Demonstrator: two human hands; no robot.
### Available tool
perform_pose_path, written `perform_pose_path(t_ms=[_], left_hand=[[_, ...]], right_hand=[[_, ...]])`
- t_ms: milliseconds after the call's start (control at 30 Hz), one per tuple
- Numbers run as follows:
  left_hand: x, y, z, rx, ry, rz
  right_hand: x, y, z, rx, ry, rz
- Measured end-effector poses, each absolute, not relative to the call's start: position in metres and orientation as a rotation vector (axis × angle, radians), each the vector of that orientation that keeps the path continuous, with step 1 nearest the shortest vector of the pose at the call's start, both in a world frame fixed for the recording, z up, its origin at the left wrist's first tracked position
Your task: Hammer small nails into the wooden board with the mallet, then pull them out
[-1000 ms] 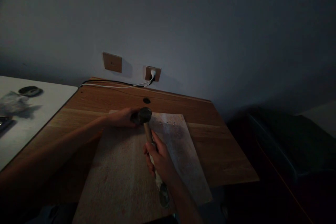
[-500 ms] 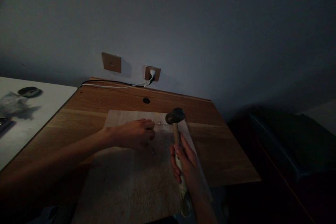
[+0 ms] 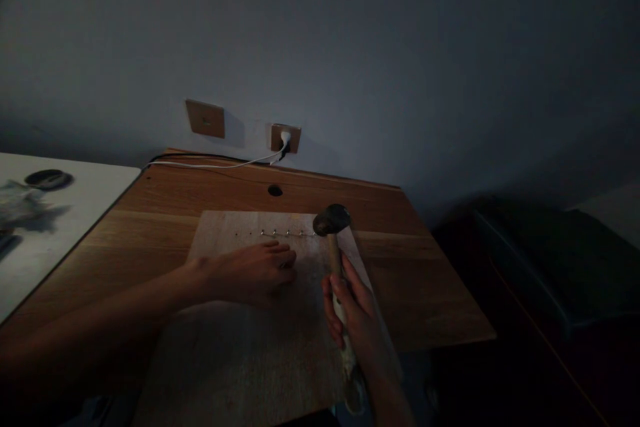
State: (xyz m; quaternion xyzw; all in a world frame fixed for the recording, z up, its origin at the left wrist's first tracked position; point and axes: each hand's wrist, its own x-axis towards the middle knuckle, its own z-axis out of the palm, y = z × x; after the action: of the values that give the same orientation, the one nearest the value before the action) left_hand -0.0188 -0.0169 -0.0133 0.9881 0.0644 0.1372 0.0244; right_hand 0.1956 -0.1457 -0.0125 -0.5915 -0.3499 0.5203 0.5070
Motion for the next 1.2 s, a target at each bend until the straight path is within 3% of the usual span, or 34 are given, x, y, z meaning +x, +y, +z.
perform_pose_path(t_ms=[1200], left_hand=[[-0.021, -0.035, -0.009, 3.213, 0.211, 0.261]], right_hand=[[0.190, -0.139, -0.009, -1.392, -0.902, 1.278]])
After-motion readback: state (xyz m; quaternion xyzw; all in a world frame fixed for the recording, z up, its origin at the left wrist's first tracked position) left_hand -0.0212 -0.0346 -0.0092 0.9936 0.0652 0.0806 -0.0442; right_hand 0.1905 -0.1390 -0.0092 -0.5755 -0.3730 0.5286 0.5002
